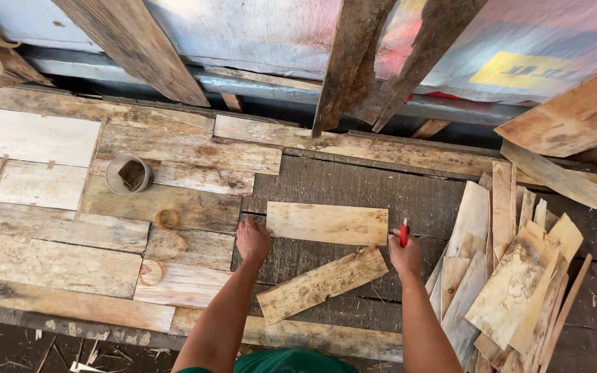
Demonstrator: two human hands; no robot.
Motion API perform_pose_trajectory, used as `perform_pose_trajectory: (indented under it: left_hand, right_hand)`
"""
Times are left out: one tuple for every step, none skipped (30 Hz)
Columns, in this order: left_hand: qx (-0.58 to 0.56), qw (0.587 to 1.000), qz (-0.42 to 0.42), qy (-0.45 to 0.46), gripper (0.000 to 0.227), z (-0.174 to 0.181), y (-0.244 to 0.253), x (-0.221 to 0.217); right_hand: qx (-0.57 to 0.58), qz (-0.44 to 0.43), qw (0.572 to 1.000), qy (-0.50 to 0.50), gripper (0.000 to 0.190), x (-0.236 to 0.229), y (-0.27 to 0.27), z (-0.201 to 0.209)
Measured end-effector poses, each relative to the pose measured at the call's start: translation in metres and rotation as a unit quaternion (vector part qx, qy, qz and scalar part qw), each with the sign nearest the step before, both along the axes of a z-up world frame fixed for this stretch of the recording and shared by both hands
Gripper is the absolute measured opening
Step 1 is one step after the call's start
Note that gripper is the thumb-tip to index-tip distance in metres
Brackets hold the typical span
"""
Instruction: Fitting and trimming thin wood planks for floor or wall cladding using a utility knife.
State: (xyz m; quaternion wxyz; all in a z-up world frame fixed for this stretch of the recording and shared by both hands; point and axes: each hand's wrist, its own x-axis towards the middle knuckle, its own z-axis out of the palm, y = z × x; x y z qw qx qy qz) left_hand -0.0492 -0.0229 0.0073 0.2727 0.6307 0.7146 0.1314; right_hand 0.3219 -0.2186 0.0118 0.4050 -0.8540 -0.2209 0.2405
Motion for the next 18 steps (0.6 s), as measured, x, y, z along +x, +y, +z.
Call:
perform_pose_trajectory:
  left_hand:
    - [0.000,1.000,0.002,0.001,0.035,0.003,-0.003,0.001]
    - [-0.011,1.000,-0.005,0.008,0.036,0.006,-0.005,0.003]
    - [-0.021,1.000,-0.012,0.015,0.037,0.008,-0.006,0.005]
    - [-0.021,1.000,-0.010,0.015,0.037,0.012,-0.009,0.005]
    - [-0.010,1.000,-0.002,0.001,0.038,0.015,-0.010,0.007]
    - [0.002,1.000,0.006,-0.012,0.039,0.018,-0.011,0.008]
    - [0.001,1.000,0.008,-0.011,0.039,0.017,-0.011,0.008]
    - [-0.007,1.000,0.006,-0.014,0.038,0.015,-0.010,0.009]
    - [-0.015,1.000,0.002,-0.019,0.037,0.014,-0.011,0.010]
    - [-0.017,1.000,0.003,-0.018,0.037,0.011,-0.011,0.012]
    - [-0.008,1.000,0.008,-0.026,0.037,0.010,-0.010,0.014]
    - [0.001,0.999,0.013,-0.034,0.037,0.008,-0.009,0.018]
    - [0.001,0.999,0.013,-0.034,0.037,-0.002,-0.009,0.019]
    - [0.035,0.998,0.009,-0.055,0.038,-0.012,-0.008,0.020]
    - [0.069,0.995,0.004,-0.075,0.039,-0.022,-0.009,0.022]
    - [0.068,0.995,0.003,-0.075,0.039,-0.020,-0.001,0.028]
    - [0.013,0.995,0.007,-0.094,0.043,-0.019,0.007,0.034]
    - [-0.042,0.993,0.011,-0.113,0.048,-0.017,0.015,0.041]
  right_hand:
    - [0.000,0.002,1.000,0.001,0.035,0.001,0.001,-0.013]
    - [-0.045,0.028,0.996,-0.069,0.034,0.002,0.003,-0.026]
    - [-0.089,0.055,0.985,-0.140,0.032,0.003,0.007,-0.038]
    - [-0.088,0.058,0.985,-0.139,0.032,-0.003,0.008,-0.039]
    - [-0.094,0.025,0.988,-0.119,0.030,-0.009,0.012,-0.040]
    - [-0.100,-0.008,0.990,-0.099,0.029,-0.014,0.016,-0.042]
    - [-0.101,-0.005,0.990,-0.098,0.029,-0.016,0.017,-0.046]
    - [-0.049,-0.035,0.996,-0.065,0.028,-0.017,0.017,-0.052]
    - [0.003,-0.066,0.997,-0.033,0.027,-0.017,0.017,-0.056]
    - [0.001,-0.064,0.997,-0.032,0.027,-0.019,0.016,-0.056]
    - [0.008,-0.052,0.998,-0.045,0.027,-0.018,0.016,-0.056]
    - [0.014,-0.039,0.997,-0.058,0.026,-0.018,0.017,-0.055]
    - [0.014,-0.039,0.997,-0.058,0.026,-0.017,0.019,-0.056]
    - [0.039,-0.058,0.998,-0.008,0.029,-0.016,0.022,-0.058]
    - [0.062,-0.077,0.994,0.043,0.032,-0.015,0.023,-0.060]
    - [0.061,-0.078,0.994,0.043,0.032,-0.012,0.028,-0.052]
    - [0.043,-0.080,0.994,0.053,0.033,-0.011,0.033,-0.044]
    - [0.024,-0.083,0.994,0.063,0.034,-0.009,0.037,-0.037]
